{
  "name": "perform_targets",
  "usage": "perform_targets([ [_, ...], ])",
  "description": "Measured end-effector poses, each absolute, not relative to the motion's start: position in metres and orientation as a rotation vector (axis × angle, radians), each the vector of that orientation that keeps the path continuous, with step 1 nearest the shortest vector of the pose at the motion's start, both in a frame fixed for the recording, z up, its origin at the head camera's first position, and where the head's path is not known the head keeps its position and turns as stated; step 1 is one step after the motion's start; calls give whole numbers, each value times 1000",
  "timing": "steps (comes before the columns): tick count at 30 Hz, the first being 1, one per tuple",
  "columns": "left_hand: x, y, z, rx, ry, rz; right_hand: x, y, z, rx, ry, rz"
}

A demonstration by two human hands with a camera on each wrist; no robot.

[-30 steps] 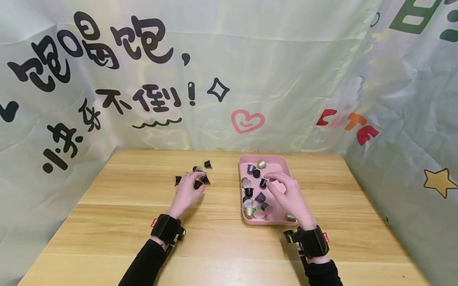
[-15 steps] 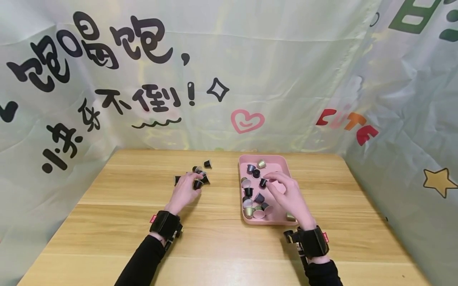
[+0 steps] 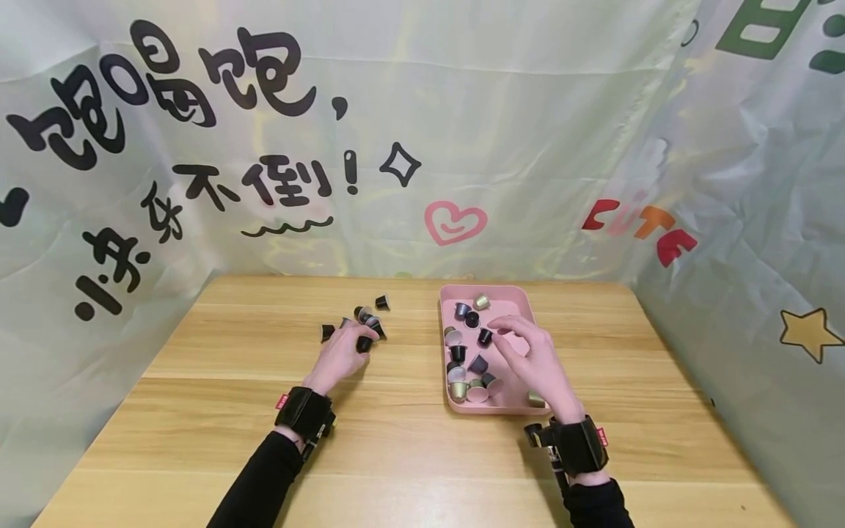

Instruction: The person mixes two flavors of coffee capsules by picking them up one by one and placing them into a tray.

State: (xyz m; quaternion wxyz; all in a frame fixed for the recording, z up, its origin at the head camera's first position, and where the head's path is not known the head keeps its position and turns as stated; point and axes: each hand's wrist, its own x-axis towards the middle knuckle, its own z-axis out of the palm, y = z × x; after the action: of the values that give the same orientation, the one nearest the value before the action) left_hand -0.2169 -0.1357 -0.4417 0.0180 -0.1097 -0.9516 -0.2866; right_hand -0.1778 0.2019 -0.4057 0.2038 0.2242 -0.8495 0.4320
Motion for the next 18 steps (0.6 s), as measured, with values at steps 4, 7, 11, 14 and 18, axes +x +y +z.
perform_targets([
  [4,-217,-137,-444,-369,-2968,-879,-177,202,-405,621,-2373,1206],
  [7,-218,-138,-445,-382,-2993,-905,-177,203,-405,619,-2372,1207],
  [11,-218,-137,-446,-377,-3015,-967,-178,203,-406,619,-2368,1208],
  [14,-217,-136,-446,-382,-3010,-993,-178,203,-407,626,-2360,1207],
  [18,-216,-134,-444,-416,-2985,-1017,-179,205,-408,633,-2362,1197],
])
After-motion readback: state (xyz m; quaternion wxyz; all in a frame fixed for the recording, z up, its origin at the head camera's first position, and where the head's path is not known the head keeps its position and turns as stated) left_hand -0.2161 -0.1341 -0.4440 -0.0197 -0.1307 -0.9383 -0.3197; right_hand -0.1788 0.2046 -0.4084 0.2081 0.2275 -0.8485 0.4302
